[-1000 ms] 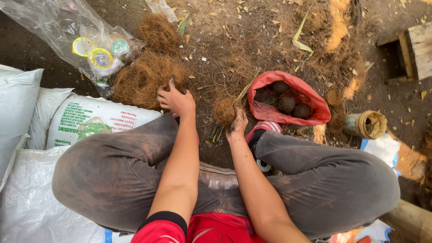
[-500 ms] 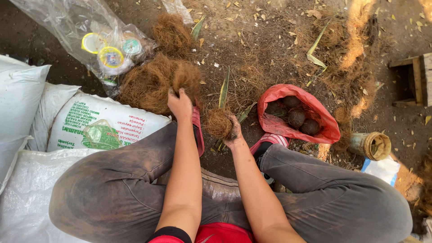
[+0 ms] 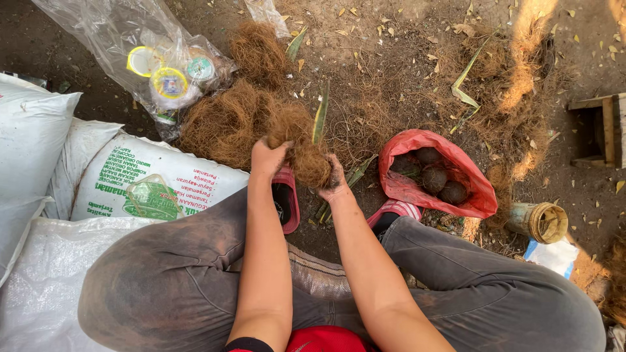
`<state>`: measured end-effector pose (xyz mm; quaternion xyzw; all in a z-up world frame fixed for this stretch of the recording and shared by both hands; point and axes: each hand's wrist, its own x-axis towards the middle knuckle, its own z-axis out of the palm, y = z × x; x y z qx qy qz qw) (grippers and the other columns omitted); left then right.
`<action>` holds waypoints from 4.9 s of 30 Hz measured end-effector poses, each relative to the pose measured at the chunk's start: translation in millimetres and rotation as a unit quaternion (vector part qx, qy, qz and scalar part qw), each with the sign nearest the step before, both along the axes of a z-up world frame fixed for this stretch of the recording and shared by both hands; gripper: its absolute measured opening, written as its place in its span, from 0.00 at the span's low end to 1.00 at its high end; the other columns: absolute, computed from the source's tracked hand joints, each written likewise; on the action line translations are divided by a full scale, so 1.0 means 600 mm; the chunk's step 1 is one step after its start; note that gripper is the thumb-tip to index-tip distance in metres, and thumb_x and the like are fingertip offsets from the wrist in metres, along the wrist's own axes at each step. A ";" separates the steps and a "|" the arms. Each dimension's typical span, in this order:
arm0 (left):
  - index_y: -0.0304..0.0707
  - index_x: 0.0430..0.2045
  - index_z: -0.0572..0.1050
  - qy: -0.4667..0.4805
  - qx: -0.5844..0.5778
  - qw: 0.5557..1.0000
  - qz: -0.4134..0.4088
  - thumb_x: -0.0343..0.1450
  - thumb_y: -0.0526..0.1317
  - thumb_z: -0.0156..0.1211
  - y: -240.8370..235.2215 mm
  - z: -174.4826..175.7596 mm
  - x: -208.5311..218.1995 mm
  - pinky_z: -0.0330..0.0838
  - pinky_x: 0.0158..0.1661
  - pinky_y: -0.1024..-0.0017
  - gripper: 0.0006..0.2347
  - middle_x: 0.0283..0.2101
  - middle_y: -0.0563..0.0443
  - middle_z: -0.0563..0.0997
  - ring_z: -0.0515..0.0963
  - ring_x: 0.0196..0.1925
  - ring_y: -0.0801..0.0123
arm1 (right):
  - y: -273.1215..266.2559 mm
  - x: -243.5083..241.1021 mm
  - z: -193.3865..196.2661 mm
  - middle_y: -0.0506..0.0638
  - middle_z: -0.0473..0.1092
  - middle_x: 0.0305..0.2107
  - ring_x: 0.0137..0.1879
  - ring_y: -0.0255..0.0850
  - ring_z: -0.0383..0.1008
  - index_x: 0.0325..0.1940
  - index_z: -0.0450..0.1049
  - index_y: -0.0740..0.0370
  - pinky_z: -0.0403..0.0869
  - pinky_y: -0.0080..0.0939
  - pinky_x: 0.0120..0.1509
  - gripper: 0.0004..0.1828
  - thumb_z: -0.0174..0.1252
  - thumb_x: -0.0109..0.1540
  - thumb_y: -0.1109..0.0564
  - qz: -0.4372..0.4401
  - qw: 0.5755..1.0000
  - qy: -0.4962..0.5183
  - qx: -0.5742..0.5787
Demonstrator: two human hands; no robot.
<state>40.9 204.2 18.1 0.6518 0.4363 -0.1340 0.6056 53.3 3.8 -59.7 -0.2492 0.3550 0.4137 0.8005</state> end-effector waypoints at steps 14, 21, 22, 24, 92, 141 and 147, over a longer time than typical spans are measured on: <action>0.31 0.72 0.51 -0.398 0.146 0.849 0.317 0.73 0.25 0.57 0.049 0.047 0.030 0.55 0.73 0.60 0.31 0.73 0.36 0.61 0.65 0.73 0.54 | 0.003 0.019 0.031 0.58 0.72 0.54 0.58 0.52 0.73 0.60 0.72 0.61 0.72 0.56 0.65 0.29 0.46 0.65 0.39 0.017 0.999 0.022 -0.017; 0.27 0.60 0.64 -0.283 0.068 0.917 0.273 0.73 0.28 0.61 -0.075 0.077 0.044 0.65 0.68 0.60 0.20 0.63 0.35 0.73 0.74 0.66 0.52 | -0.075 0.033 0.068 0.56 0.71 0.55 0.60 0.51 0.72 0.61 0.71 0.60 0.70 0.55 0.66 0.24 0.52 0.67 0.44 -0.051 0.991 -0.082 -0.090; 0.29 0.58 0.63 -0.241 0.070 0.932 0.263 0.72 0.29 0.62 -0.091 0.088 0.037 0.64 0.67 0.62 0.21 0.62 0.38 0.73 0.74 0.65 0.54 | -0.084 0.032 0.070 0.52 0.71 0.55 0.60 0.48 0.71 0.61 0.70 0.56 0.70 0.54 0.64 0.22 0.54 0.66 0.45 -0.046 0.983 -0.086 -0.154; 0.25 0.62 0.56 -0.302 0.158 0.914 0.218 0.70 0.27 0.63 -0.127 0.109 0.017 0.58 0.66 0.59 0.28 0.64 0.35 0.64 0.65 0.68 0.49 | -0.108 0.036 0.075 0.44 0.69 0.55 0.59 0.42 0.71 0.62 0.69 0.48 0.69 0.53 0.61 0.20 0.58 0.65 0.47 -0.042 0.954 -0.095 -0.282; 0.36 0.59 0.68 -0.284 -0.419 0.820 0.267 0.74 0.36 0.55 -0.281 0.034 -0.097 0.77 0.51 0.58 0.18 0.52 0.45 0.78 0.80 0.51 0.58 | -0.138 -0.076 0.123 0.52 0.70 0.55 0.61 0.41 0.73 0.67 0.67 0.69 0.73 0.41 0.67 0.43 0.70 0.56 0.41 -0.024 0.738 -0.586 -0.333; 0.37 0.56 0.68 -0.305 -0.320 0.820 0.363 0.76 0.40 0.51 -0.314 -0.003 -0.080 0.76 0.52 0.58 0.14 0.53 0.45 0.77 0.79 0.52 0.60 | -0.121 -0.077 0.119 0.59 0.71 0.59 0.70 0.46 0.67 0.63 0.69 0.66 0.61 0.48 0.79 0.37 0.42 0.72 0.29 -0.207 0.753 -0.490 -0.387; 0.30 0.51 0.69 -0.346 -0.356 0.821 0.284 0.79 0.34 0.53 -0.323 -0.038 -0.087 0.75 0.49 0.63 0.08 0.48 0.45 0.76 0.78 0.49 0.62 | -0.109 -0.099 0.135 0.55 0.73 0.54 0.60 0.41 0.74 0.64 0.68 0.71 0.70 0.42 0.68 0.33 0.71 0.59 0.56 -0.112 0.736 -0.504 -0.437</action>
